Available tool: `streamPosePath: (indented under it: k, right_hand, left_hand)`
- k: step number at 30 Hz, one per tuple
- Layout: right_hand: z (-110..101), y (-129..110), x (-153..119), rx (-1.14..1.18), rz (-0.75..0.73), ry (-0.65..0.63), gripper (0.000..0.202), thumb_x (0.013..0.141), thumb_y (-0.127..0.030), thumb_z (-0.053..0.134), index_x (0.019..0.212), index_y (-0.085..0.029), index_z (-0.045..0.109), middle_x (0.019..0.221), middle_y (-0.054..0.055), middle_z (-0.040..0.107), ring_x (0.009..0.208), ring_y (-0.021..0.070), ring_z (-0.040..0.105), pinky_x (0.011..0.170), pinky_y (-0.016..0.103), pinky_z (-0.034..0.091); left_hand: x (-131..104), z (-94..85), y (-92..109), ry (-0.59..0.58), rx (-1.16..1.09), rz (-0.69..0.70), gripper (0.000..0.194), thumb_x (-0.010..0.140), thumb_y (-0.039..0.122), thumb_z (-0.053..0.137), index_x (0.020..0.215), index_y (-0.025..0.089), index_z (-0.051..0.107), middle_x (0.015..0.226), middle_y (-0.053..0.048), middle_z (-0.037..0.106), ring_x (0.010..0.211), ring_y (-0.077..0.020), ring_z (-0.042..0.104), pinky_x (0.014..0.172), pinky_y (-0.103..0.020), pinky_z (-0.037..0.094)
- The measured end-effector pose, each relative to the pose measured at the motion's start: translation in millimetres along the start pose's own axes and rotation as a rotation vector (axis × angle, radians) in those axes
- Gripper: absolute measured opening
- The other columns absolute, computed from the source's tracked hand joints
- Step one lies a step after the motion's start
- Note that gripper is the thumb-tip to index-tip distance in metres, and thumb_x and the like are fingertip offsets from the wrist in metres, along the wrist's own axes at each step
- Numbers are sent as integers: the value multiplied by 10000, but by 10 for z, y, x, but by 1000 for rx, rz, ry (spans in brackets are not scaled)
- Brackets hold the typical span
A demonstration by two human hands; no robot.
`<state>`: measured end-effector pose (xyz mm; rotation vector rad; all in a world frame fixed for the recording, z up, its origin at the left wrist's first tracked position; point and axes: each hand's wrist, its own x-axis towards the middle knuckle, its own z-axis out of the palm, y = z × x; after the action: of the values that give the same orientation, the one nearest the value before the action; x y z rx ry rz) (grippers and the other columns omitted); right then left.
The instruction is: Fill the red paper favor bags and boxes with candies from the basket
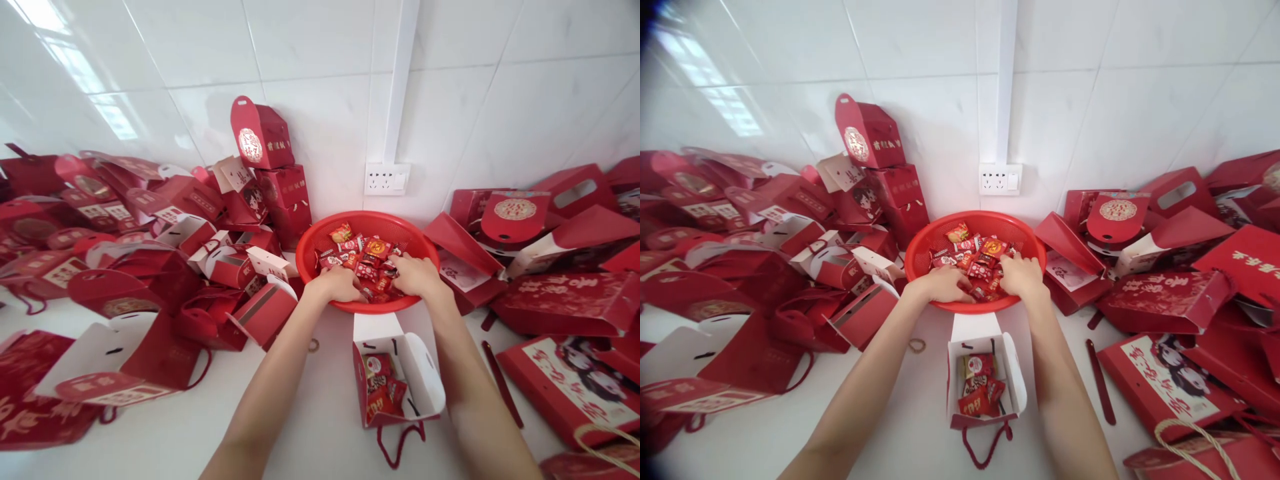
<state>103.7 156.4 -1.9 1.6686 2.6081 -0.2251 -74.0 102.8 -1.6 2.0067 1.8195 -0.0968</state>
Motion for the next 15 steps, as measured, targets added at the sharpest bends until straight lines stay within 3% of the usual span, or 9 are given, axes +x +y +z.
streamPosePath:
  k: [6, 12, 15]
  right_hand:
    - [-17, -20, -11, 40, 17, -46, 385, 749, -146, 677, 1119, -240, 722, 1172, 128, 748, 1121, 331, 692, 901, 401, 494]
    - [-8, 26, -33, 224, 55, 79, 213, 748, -71, 611, 860, -185, 751, 1048, 162, 767, 1026, 338, 720, 823, 389, 509]
    - [15, 96, -1, 416, 10, 175, 166, 788, -118, 599, 812, -199, 742, 950, 102, 781, 965, 275, 727, 811, 344, 513]
  left_hand:
    - [-14, 0, 5, -7, 20, -12, 447, 762, 528, 640, 1085, 264, 803, 1228, -123, 723, 1198, -371, 595, 1057, -459, 413]
    - [-47, -15, -4, 11, -67, 67, 252, 754, 357, 626, 840, 228, 825, 895, -80, 788, 910, -273, 668, 883, -342, 464]
    - [-52, -18, -9, 17, -71, 105, 238, 758, 282, 587, 775, 208, 813, 792, -62, 774, 799, -226, 663, 766, -286, 457]
